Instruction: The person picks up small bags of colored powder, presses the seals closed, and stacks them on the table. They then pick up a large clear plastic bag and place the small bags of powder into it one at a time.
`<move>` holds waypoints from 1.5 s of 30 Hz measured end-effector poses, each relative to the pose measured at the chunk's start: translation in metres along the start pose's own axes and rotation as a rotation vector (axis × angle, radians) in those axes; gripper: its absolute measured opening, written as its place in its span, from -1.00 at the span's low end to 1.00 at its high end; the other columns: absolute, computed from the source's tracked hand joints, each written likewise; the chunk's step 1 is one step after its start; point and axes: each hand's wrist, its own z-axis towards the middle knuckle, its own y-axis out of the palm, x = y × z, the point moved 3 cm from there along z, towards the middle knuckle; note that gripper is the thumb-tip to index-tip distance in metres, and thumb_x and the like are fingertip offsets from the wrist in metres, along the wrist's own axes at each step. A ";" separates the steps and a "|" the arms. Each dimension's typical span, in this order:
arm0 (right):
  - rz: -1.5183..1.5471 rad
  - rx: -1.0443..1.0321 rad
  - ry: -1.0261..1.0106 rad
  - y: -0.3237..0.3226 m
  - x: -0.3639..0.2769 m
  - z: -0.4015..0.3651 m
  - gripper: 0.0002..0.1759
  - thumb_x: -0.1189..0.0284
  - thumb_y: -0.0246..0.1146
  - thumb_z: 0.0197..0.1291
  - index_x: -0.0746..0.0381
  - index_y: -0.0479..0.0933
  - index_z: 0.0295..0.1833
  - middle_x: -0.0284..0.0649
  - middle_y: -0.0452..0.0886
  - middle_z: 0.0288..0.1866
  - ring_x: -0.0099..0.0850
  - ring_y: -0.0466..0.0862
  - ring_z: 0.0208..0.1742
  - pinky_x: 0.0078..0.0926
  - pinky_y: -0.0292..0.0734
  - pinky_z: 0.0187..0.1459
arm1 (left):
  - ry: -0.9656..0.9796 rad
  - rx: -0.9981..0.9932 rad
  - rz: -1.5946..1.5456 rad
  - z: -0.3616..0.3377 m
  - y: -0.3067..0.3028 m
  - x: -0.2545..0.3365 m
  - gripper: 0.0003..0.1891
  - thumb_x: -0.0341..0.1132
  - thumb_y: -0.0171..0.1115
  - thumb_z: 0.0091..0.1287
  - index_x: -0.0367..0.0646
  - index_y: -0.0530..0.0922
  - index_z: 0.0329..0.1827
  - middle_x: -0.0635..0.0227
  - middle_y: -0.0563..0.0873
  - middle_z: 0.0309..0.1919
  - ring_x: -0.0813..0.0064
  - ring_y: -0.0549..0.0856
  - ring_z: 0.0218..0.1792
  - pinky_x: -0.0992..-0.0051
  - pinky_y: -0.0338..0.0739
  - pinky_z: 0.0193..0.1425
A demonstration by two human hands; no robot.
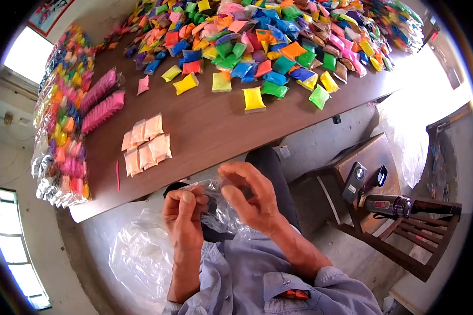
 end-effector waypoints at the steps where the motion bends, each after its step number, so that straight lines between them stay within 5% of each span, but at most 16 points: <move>1: 0.000 -0.001 0.001 -0.002 0.000 0.003 -0.74 0.63 0.33 0.37 0.34 0.65 0.15 -0.21 0.76 -0.14 -0.55 0.68 -0.21 -0.55 0.59 -0.18 | 0.000 0.001 -0.001 -0.001 -0.001 -0.001 -0.85 -0.27 0.36 0.56 -0.15 0.62 -0.11 0.16 0.82 -0.09 0.51 0.75 -0.22 0.50 0.64 -0.12; 4: -0.145 -0.121 -0.126 -0.003 -0.005 0.008 -0.80 0.65 0.33 0.38 0.34 0.65 0.08 -0.20 0.76 -0.09 -0.56 0.66 -0.18 -0.59 0.58 -0.14 | 0.008 -0.050 -0.008 -0.004 0.000 -0.003 -0.87 -0.34 0.34 0.56 -0.22 0.64 -0.10 0.15 0.82 -0.03 0.48 0.79 -0.17 0.49 0.65 -0.04; 9: -0.048 -0.026 0.036 -0.003 0.001 0.006 -0.88 0.68 0.31 0.42 0.35 0.66 0.01 -0.26 0.73 -0.14 -0.60 0.61 -0.25 -0.64 0.50 -0.23 | 0.032 -0.060 0.081 -0.009 -0.002 -0.004 -0.81 -0.28 0.33 0.59 -0.24 0.62 -0.10 0.13 0.82 -0.02 0.50 0.78 -0.20 0.50 0.66 -0.08; 15: -0.076 0.006 -0.051 0.006 -0.012 0.012 -0.89 0.67 0.30 0.46 0.37 0.65 0.03 -0.32 0.67 -0.24 -0.66 0.58 -0.32 -0.67 0.44 -0.31 | 0.133 0.002 0.246 -0.010 0.005 0.011 -0.74 -0.17 0.29 0.62 -0.21 0.59 -0.11 0.17 0.82 -0.13 0.54 0.74 -0.34 0.55 0.60 -0.23; 19: -0.081 0.099 -0.037 0.008 -0.002 0.014 -0.89 0.66 0.27 0.49 0.37 0.64 0.05 -0.34 0.64 -0.29 -0.68 0.55 -0.37 -0.66 0.44 -0.34 | 0.034 -0.055 0.116 -0.012 0.008 0.013 -0.64 -0.06 0.37 0.56 -0.25 0.60 -0.02 0.16 0.82 -0.09 0.50 0.75 -0.26 0.50 0.62 -0.14; 21: -0.005 0.146 -0.002 0.007 0.000 0.021 -0.88 0.61 0.24 0.54 0.35 0.62 0.09 -0.34 0.63 -0.31 -0.70 0.52 -0.42 -0.65 0.47 -0.37 | -0.028 -0.310 0.103 -0.011 0.009 0.012 -0.56 -0.10 0.45 0.47 -0.35 0.63 0.11 0.12 0.79 0.05 0.46 0.77 -0.06 0.43 0.67 0.09; 25: 0.097 0.202 0.082 0.000 0.004 0.032 -0.84 0.46 0.17 0.63 0.28 0.60 0.13 -0.35 0.67 -0.29 -0.69 0.53 -0.45 -0.66 0.54 -0.39 | -0.138 -0.554 0.420 -0.016 -0.010 -0.016 -0.35 -0.14 0.57 0.34 -0.40 0.58 0.35 0.15 0.78 0.15 0.54 0.73 -0.01 0.47 0.63 0.12; 28: 0.228 0.285 0.183 -0.004 0.010 0.041 -0.82 0.38 0.19 0.64 0.25 0.60 0.12 -0.35 0.68 -0.28 -0.67 0.59 -0.42 -0.64 0.56 -0.39 | -0.401 -0.734 0.394 -0.023 -0.018 -0.035 -0.43 -0.28 0.55 0.35 -0.41 0.60 0.34 0.20 0.75 0.22 0.52 0.73 0.01 0.48 0.62 0.13; 32: 0.290 0.287 0.305 -0.011 0.021 0.047 -0.74 0.26 0.21 0.64 0.24 0.60 0.14 -0.29 0.76 -0.21 -0.58 0.70 -0.35 -0.58 0.59 -0.34 | -0.562 -0.810 0.293 -0.044 -0.017 -0.049 -0.65 -0.46 0.42 0.42 -0.32 0.71 0.24 0.25 0.86 0.03 0.53 0.78 0.04 0.51 0.66 0.13; 36: 0.332 0.244 0.309 -0.019 0.037 0.046 -0.76 0.27 0.20 0.65 0.20 0.62 0.14 -0.29 0.79 -0.22 -0.53 0.79 -0.27 -0.64 0.61 -0.37 | -0.582 -0.804 0.435 -0.053 -0.027 -0.050 -0.84 -0.49 0.40 0.43 -0.28 0.81 0.00 0.30 0.89 -0.11 0.57 0.79 -0.04 0.48 0.65 0.16; 39: 0.311 0.197 0.261 -0.021 0.037 0.050 -0.75 0.26 0.18 0.66 0.21 0.61 0.13 -0.28 0.79 -0.21 -0.53 0.80 -0.26 -0.63 0.61 -0.35 | -0.422 -0.828 0.459 -0.060 -0.039 -0.056 -0.77 -0.30 0.50 0.42 -0.27 0.80 -0.01 0.31 0.89 -0.19 0.62 0.79 -0.16 0.52 0.67 0.03; 45: 0.258 0.241 0.315 -0.020 0.035 0.057 -0.73 0.26 0.19 0.65 0.26 0.58 0.11 -0.23 0.77 -0.18 -0.50 0.77 -0.23 -0.55 0.59 -0.31 | -0.313 -0.888 0.618 -0.061 -0.032 -0.050 -0.76 -0.30 0.55 0.34 -0.27 0.78 -0.06 0.27 0.89 -0.18 0.52 0.85 -0.14 0.47 0.70 0.02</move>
